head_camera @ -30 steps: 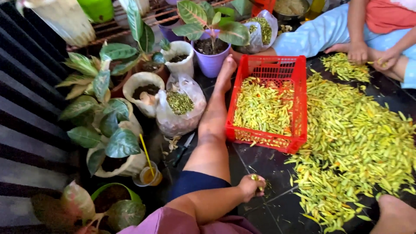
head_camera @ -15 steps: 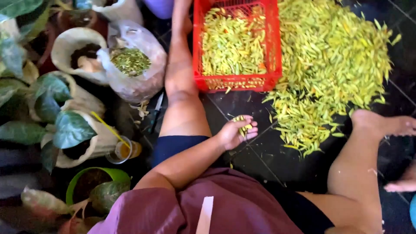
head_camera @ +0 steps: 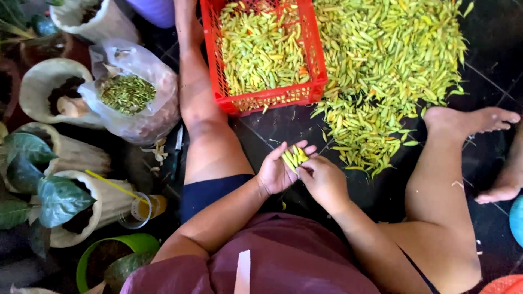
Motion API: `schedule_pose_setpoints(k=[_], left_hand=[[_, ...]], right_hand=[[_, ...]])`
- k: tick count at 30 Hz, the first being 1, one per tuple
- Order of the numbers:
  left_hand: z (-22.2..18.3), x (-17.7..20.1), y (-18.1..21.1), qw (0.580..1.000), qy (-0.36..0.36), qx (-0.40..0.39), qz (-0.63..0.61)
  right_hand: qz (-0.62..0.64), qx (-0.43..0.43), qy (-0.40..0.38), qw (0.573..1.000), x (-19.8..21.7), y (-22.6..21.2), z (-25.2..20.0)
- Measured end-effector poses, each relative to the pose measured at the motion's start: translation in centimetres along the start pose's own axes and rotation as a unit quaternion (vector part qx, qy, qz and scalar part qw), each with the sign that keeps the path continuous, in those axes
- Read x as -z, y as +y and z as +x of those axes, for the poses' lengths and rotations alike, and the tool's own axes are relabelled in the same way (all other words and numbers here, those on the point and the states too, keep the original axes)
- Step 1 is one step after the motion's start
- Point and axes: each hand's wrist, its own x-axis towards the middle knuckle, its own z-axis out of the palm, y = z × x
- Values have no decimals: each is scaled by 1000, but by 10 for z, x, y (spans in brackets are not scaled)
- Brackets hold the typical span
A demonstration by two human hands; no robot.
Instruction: Removing stems from small green vegetables or flower buds by hand and placing them into a plastic crate.
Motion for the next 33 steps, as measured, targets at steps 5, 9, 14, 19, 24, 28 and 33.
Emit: schedule_pose_setpoints(k=[5, 9, 14, 19, 24, 28, 33], left_hand=[[-1, 10, 1, 1000, 14, -11, -18], [2, 20, 0, 998, 30, -30, 43], [2, 26, 2, 985, 105, -46, 129], [4, 31, -8, 949, 168, -65, 260], [11, 42, -24, 935, 248, -100, 233], [3, 26, -3, 961, 242, -109, 79], [8, 44, 5, 989, 134, -51, 24]], right_hand=[[-40, -67, -44, 996, -24, 5, 3], [-30, -53, -19, 998, -21, -6, -2], [-77, -4, -23, 997, -4, -3, -2], [-50, -27, -65, 996, -14, 23, 9], [-211, 50, 126, 968, -44, 27, 8], [-159, 58, 111, 979, -34, 26, 11], [20, 102, 46, 994, -27, 16, 10]])
